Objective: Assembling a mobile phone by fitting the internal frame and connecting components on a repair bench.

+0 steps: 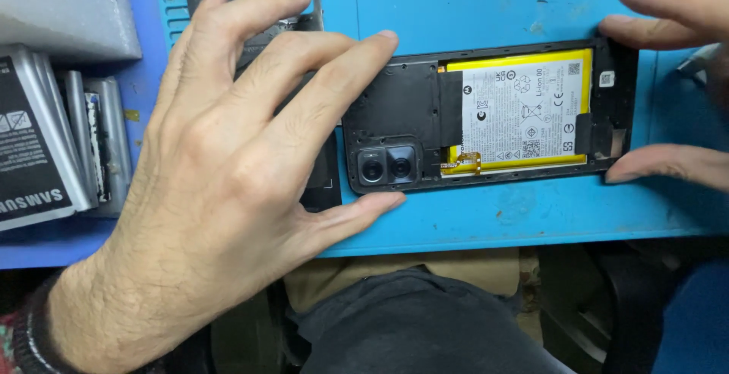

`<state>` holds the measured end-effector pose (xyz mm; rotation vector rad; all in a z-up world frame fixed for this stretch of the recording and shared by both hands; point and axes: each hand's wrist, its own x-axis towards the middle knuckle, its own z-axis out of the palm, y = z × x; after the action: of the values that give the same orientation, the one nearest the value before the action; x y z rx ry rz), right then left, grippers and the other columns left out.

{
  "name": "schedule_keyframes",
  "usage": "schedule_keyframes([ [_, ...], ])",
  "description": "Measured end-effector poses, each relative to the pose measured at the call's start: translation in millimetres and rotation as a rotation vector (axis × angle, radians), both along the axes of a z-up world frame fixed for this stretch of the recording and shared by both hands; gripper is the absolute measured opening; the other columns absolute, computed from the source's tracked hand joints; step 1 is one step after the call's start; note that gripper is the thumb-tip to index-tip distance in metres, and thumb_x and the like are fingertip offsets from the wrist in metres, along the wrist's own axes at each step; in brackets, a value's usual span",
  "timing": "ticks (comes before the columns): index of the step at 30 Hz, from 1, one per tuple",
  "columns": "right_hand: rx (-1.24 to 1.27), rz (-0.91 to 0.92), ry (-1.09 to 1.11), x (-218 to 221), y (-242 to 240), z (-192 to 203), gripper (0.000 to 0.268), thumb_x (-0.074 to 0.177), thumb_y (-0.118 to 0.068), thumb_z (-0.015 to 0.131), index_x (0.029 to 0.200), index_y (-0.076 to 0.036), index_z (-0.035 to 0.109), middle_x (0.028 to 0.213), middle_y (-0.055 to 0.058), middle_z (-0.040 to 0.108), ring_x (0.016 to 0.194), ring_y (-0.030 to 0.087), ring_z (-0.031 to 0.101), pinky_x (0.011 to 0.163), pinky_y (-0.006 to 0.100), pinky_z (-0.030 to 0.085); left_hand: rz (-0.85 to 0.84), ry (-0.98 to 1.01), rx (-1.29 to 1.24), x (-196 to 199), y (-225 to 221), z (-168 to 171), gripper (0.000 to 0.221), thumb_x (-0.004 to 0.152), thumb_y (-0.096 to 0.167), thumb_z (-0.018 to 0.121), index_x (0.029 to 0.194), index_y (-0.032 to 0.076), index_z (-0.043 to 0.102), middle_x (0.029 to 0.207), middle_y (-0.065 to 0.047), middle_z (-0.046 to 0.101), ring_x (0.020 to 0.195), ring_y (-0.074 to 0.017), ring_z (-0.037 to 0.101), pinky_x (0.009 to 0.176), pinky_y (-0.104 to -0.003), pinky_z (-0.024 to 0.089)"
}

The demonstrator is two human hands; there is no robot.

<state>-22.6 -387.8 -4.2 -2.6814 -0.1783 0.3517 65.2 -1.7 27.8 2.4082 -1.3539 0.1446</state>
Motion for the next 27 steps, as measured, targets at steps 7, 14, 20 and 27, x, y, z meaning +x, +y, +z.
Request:
schedule_keyframes([
  [7,-0.043,0.041,0.101,8.2,-27.1,-24.9,0.159,0.035,-0.012,0.099,0.174,-0.013,0.023,0.175,0.021,0.037,0.157,0.042,0.038,0.109,0.068,0.042,-0.019,-0.088,0.097,0.4,0.8,8.4,0.107,0.072,0.069,0.106,0.145,0.001,0.066,0.135,-0.013,0.065,0.131,-0.0418,0.054,0.100,-0.058,0.055],
  [14,0.017,0.053,0.054,15.4,11.8,11.3,0.149,0.043,0.002,0.095,0.175,-0.005,0.025,0.164,0.029,0.048,0.149,0.047,0.048,0.100,0.062,0.051,0.030,-0.170,0.182,-1.4,-4.3,17.2,0.119,0.054,0.081,0.099,0.141,0.008,0.067,0.132,-0.007,0.069,0.135,-0.0408,0.054,0.102,-0.057,0.050],
  [20,0.039,0.236,-0.033,18.3,3.3,5.3,0.156,0.038,-0.004,0.097,0.175,-0.004,0.023,0.163,0.031,0.048,0.145,0.049,0.050,0.108,0.063,0.047,0.047,-0.226,0.259,-3.2,-5.9,21.6,0.123,0.051,0.090,0.092,0.143,0.012,0.069,0.129,-0.005,0.067,0.125,-0.0354,0.054,0.100,-0.053,0.049],
  [27,0.048,0.274,-0.031,17.8,9.3,7.7,0.138,0.050,-0.002,0.090,0.172,0.000,0.025,0.169,0.028,0.040,0.152,0.047,0.042,0.111,0.060,0.045,0.040,-0.303,0.210,-13.9,-36.8,26.6,0.112,0.071,0.103,0.084,0.139,0.017,0.065,0.125,-0.002,0.066,0.122,-0.0311,0.055,0.095,-0.050,0.045],
])
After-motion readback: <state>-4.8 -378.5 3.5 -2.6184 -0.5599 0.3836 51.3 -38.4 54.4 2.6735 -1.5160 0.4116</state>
